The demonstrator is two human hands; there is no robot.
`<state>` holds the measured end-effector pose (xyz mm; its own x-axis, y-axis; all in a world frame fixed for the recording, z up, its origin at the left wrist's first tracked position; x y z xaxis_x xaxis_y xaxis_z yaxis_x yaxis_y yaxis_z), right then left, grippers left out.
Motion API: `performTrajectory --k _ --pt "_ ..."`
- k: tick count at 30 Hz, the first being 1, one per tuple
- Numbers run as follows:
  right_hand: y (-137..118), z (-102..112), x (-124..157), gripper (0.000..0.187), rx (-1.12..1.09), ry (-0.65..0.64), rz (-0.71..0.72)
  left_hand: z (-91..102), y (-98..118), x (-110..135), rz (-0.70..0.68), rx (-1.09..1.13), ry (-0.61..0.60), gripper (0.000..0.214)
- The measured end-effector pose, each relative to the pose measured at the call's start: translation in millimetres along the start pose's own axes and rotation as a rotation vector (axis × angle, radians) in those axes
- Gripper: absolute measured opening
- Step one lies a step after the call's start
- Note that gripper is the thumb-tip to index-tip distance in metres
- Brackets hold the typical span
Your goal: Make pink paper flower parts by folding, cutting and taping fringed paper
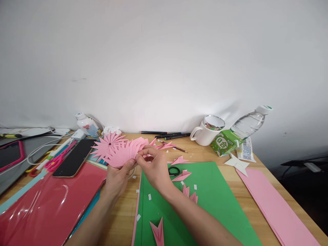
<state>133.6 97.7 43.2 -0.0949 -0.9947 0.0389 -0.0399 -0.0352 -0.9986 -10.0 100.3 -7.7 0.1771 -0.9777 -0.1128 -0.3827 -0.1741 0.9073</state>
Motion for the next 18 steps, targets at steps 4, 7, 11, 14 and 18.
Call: performTrajectory --k 4,7,11,14,18 --pt "-0.9 2.4 1.1 0.01 0.009 0.017 -0.022 -4.0 0.5 0.5 -0.003 0.001 -0.032 0.047" --pt "-3.0 2.2 1.5 0.009 0.024 0.009 -0.018 -5.4 0.3 0.2 -0.009 -0.006 -0.062 0.043" --pt "-5.4 -1.1 1.0 0.009 0.046 -0.032 -0.012 -3.3 -1.0 -0.8 -0.02 -0.016 -0.067 0.04" --pt "-4.6 -2.9 1.0 0.009 0.05 -0.053 -0.022 -4.1 -3.1 -0.8 -0.007 0.0 -0.069 0.039" --pt "-5.0 -4.7 1.7 0.01 0.054 -0.064 -0.004 -4.8 -5.1 -0.5 0.003 0.029 -0.058 0.043"
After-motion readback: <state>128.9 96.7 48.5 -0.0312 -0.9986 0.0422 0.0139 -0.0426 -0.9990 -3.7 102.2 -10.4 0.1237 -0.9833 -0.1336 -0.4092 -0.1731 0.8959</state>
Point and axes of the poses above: each hand's wrist, its own x-axis away from the middle knuckle, its own z-axis out of the back of the hand, y = z × x, the point moved 10 cm from there along -x, towards the middle knuckle, and after that the axes turned 6 degrees about -z, right-handed, at the moved point
